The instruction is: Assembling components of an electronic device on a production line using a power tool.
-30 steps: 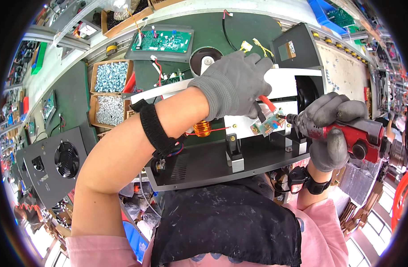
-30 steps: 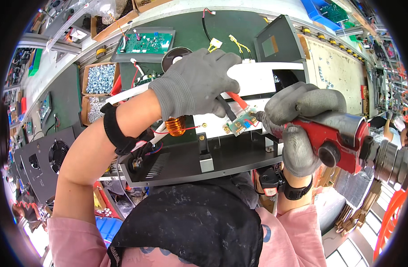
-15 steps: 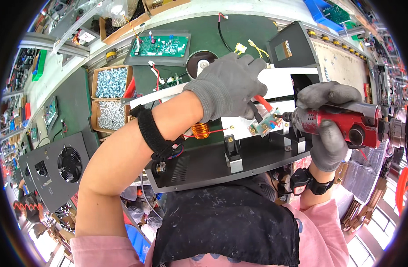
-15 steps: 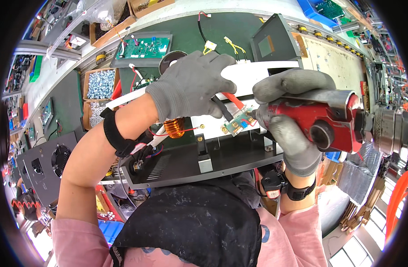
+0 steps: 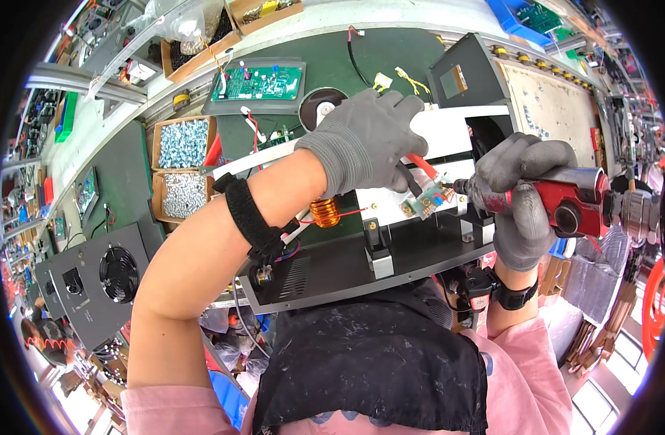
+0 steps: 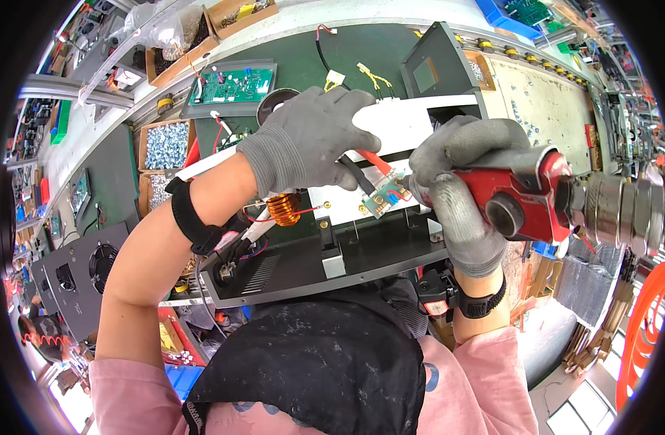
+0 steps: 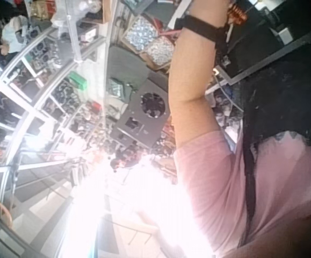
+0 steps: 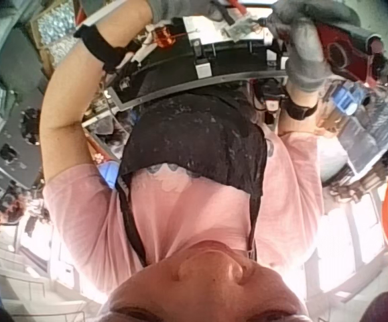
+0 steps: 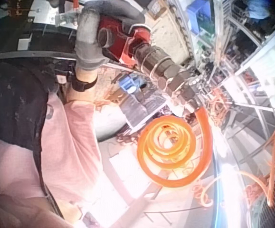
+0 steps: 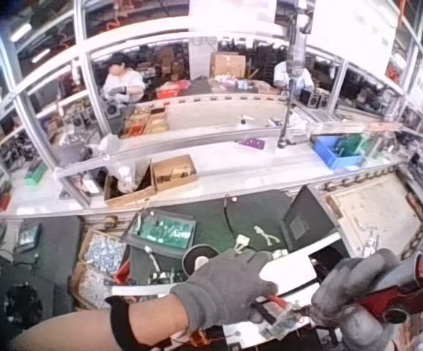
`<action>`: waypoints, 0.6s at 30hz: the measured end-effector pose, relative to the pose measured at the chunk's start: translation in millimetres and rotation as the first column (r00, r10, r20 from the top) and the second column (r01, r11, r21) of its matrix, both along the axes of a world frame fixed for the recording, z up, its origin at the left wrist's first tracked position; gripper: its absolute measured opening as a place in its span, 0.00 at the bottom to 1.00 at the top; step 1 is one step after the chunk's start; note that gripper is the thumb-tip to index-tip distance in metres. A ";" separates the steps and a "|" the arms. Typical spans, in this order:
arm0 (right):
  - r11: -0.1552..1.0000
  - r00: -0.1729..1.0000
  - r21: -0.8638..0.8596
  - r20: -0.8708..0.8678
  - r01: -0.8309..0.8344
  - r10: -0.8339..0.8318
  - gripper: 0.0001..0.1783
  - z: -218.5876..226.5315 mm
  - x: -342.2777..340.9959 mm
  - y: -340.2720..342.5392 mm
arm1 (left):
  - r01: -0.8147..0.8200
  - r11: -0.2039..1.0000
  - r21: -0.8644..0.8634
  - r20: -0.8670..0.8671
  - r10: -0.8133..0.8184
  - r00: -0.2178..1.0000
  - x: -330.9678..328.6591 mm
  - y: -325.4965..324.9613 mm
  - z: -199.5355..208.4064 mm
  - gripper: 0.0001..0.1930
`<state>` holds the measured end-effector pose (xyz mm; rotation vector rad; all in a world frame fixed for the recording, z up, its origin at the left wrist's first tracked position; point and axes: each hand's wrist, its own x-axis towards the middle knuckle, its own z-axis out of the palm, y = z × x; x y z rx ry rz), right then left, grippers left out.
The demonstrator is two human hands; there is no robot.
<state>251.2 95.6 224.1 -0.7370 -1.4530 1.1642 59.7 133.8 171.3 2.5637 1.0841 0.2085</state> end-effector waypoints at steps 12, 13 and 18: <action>0.953 0.998 0.294 -0.024 0.069 -0.064 0.24 18.8 42.8 -6.2 | 0.047 0.999 0.004 -0.145 -0.046 0.988 23.9 11.0 1.6 0.24; 0.957 0.993 0.265 -0.035 0.115 -0.110 0.23 18.3 40.8 -8.5 | 0.045 0.999 0.016 -0.151 -0.042 0.988 28.7 12.9 1.0 0.23; 0.964 0.993 0.241 -0.068 0.108 -0.094 0.23 7.2 54.3 -4.4 | 0.061 0.998 -0.007 -0.166 -0.062 0.984 56.8 26.3 -0.1 0.23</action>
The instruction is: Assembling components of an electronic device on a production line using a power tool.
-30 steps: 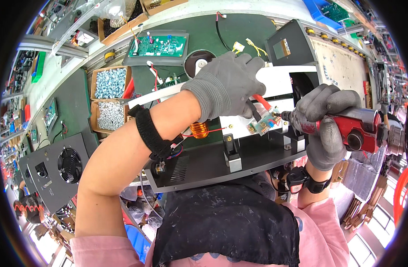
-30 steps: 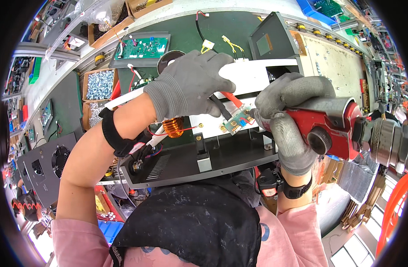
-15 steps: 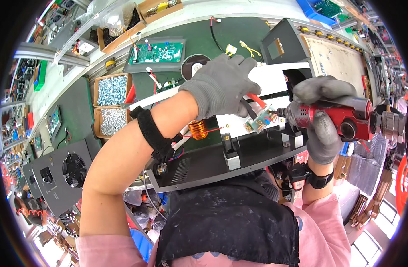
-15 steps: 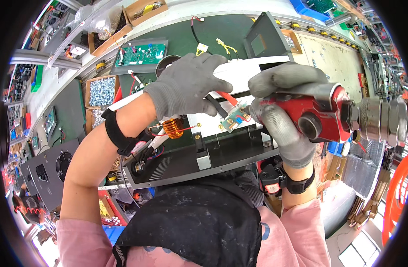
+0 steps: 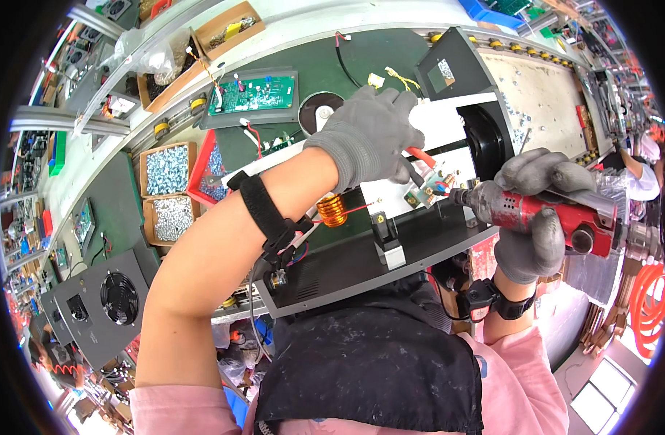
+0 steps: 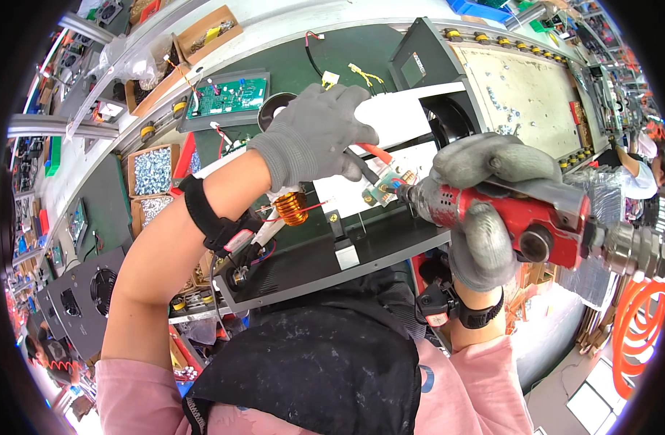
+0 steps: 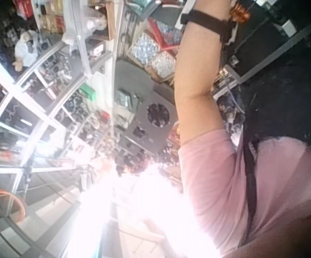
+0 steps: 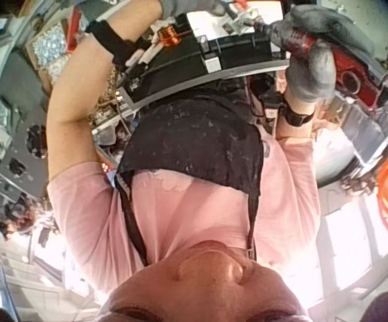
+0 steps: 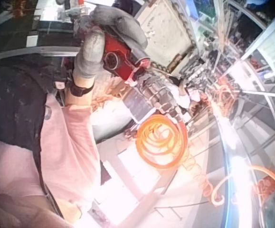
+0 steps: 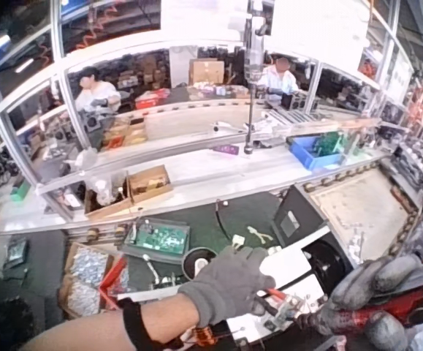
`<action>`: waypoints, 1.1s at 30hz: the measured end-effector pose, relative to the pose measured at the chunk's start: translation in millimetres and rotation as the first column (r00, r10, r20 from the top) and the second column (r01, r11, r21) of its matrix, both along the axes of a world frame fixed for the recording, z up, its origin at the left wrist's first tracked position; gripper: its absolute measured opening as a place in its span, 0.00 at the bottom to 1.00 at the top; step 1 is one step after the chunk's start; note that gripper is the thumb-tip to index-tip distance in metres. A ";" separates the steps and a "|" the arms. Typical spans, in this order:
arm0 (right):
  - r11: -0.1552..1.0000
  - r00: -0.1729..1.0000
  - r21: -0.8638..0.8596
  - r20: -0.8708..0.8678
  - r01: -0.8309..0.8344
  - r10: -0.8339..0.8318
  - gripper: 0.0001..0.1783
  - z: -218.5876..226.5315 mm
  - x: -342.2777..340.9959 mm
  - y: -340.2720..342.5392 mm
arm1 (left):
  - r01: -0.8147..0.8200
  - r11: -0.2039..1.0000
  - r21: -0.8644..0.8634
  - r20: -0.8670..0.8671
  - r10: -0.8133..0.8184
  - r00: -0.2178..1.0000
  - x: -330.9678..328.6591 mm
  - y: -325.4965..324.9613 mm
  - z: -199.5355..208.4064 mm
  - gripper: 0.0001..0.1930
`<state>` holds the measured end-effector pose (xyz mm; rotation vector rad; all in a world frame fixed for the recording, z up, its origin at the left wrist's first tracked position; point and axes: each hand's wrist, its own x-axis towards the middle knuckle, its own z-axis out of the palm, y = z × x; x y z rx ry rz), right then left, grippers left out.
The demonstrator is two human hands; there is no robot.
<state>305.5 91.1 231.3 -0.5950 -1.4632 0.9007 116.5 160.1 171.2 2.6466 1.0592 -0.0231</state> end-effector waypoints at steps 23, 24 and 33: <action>0.903 0.918 -0.181 0.001 0.389 -0.396 0.19 -10.5 14.9 0.0 | -0.891 0.116 -0.438 -0.027 0.990 0.142 -278.5 -35.7 -167.9 0.22; 0.937 0.955 -0.193 0.006 0.292 -0.296 0.19 -14.1 21.3 -2.3 | -0.890 0.130 -0.438 -0.091 0.978 0.188 -280.5 -43.0 -186.7 0.22; 0.927 0.927 -0.087 0.127 0.366 -0.354 0.22 -10.6 7.0 8.6 | -0.992 0.046 -0.113 -0.303 0.950 0.079 -241.3 -22.8 -245.3 0.33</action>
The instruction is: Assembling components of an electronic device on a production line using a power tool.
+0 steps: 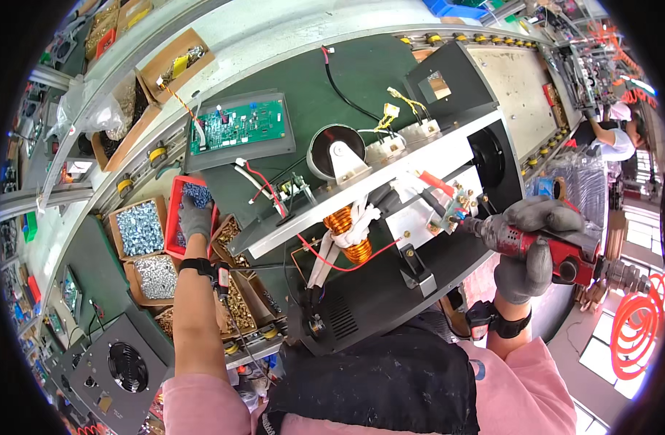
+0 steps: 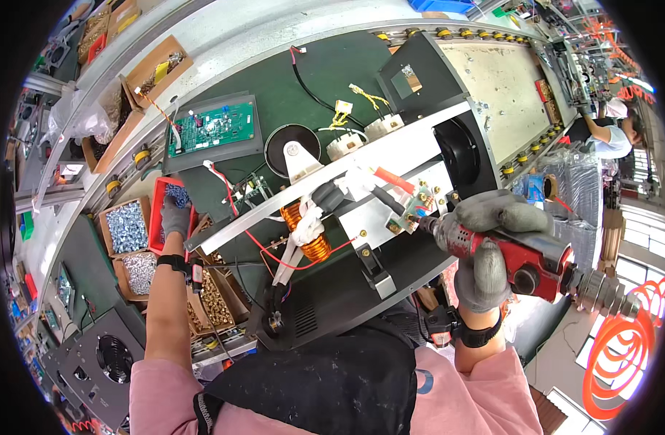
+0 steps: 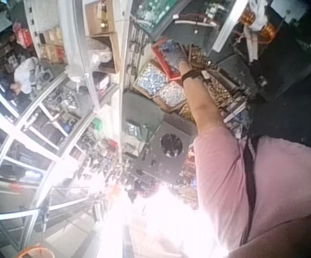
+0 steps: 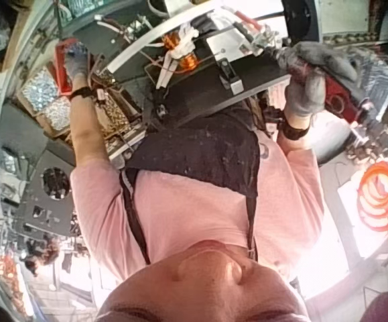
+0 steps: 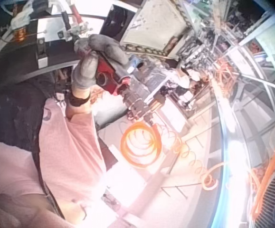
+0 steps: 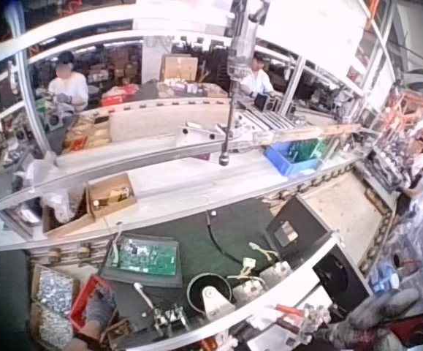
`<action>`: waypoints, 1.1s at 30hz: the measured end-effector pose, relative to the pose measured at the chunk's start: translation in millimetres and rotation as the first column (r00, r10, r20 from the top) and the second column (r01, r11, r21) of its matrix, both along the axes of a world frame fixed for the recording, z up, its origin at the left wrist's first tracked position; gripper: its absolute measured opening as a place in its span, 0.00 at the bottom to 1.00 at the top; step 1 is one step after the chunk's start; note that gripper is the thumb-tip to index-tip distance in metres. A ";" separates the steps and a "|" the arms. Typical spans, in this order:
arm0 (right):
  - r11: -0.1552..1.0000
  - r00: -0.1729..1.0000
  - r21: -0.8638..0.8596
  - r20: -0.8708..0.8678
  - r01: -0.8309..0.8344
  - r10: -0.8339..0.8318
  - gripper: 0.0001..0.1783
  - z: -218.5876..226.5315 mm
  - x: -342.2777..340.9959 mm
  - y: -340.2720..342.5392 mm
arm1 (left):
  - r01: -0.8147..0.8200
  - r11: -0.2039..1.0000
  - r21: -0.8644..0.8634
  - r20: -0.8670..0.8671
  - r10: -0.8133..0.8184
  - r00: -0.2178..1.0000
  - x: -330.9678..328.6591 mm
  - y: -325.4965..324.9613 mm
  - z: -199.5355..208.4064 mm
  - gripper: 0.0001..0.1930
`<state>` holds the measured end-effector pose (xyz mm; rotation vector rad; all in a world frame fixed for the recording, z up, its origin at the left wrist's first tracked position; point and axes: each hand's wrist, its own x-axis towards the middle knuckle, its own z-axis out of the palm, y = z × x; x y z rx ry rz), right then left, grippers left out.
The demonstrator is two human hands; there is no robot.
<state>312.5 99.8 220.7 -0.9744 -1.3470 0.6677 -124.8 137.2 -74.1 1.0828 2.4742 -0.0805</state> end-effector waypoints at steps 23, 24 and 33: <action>0.813 0.808 0.276 -0.164 -0.513 0.566 0.23 60.5 -63.1 -48.9 | -0.787 0.608 -0.107 0.814 -0.401 -0.421 51.1 -149.0 203.4 0.12; 0.770 0.777 0.320 -0.139 -0.551 0.614 0.23 65.9 -72.6 -47.3 | -0.806 0.584 -0.094 0.807 -0.429 -0.405 59.2 -148.8 215.2 0.12; 0.617 0.670 0.447 -0.052 -0.647 0.740 0.22 79.1 -87.6 -62.0 | -0.896 0.443 -0.038 0.961 -0.229 -0.154 16.0 -145.2 187.0 0.15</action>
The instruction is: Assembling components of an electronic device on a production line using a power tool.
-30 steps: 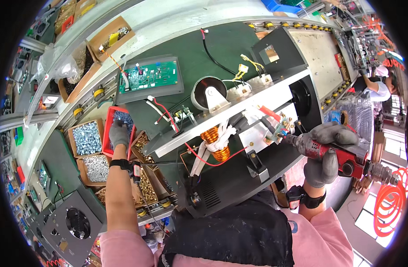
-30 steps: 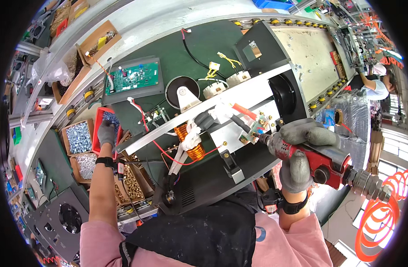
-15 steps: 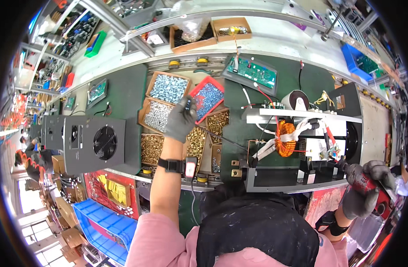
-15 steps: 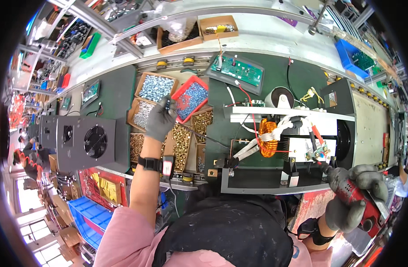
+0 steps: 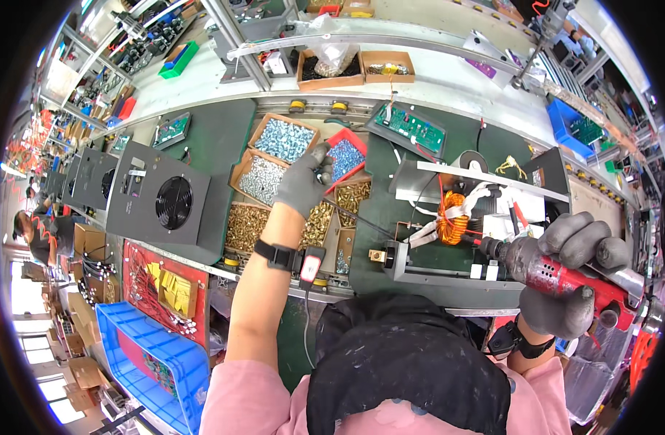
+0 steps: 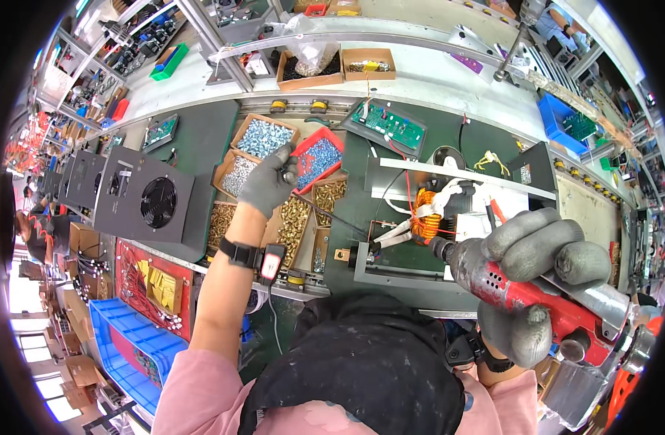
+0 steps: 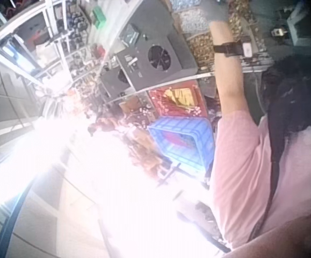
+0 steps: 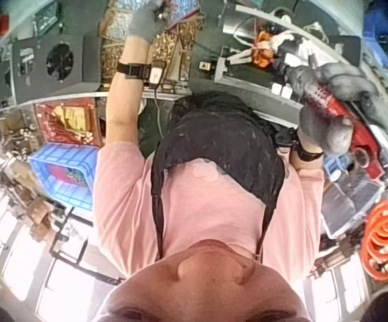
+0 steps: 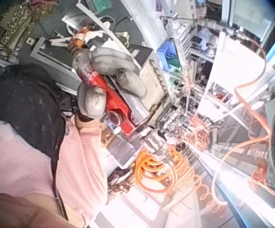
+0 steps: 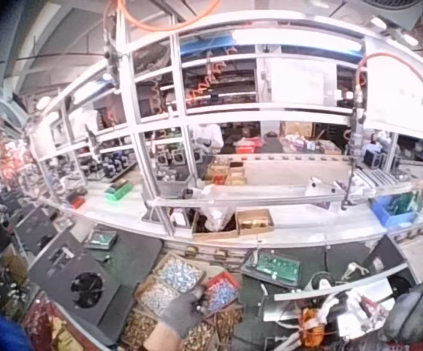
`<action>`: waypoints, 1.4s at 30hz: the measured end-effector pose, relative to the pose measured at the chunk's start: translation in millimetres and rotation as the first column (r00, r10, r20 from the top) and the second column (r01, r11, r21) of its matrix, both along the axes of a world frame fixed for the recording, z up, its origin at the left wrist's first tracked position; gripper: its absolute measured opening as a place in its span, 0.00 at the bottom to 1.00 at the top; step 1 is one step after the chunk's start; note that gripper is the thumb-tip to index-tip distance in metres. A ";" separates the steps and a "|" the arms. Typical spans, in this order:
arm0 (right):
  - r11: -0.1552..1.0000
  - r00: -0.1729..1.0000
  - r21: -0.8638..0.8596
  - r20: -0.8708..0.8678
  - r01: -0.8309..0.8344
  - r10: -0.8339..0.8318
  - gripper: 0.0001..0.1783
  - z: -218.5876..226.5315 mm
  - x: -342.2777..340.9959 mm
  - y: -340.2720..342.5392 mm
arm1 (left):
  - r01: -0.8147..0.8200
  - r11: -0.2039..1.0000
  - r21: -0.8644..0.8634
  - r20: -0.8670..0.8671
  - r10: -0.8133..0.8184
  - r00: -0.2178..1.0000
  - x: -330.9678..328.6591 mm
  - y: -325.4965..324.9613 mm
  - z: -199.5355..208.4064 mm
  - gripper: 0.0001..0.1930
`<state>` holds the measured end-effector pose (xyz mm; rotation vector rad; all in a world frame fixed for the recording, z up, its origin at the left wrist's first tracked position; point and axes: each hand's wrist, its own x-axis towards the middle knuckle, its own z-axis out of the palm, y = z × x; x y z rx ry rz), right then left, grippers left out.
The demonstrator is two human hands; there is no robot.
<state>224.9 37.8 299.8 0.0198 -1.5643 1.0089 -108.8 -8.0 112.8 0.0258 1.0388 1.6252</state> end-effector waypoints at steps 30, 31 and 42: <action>0.916 0.964 -0.302 -0.047 -0.264 0.262 0.23 -22.6 -87.1 -75.1 | 0.076 0.969 0.237 0.165 -0.117 0.979 118.9 -145.8 81.4 0.16; 0.946 0.985 -0.275 -0.082 -0.172 0.155 0.24 -19.6 -105.4 -89.0 | 0.119 0.963 0.243 0.089 -0.144 0.986 105.2 -158.6 79.9 0.19; 0.945 1.000 -0.326 -0.001 -0.016 0.016 0.27 -20.0 -176.4 -85.0 | -0.689 0.268 -0.674 -0.697 -0.540 0.472 -177.9 -452.7 -39.2 0.14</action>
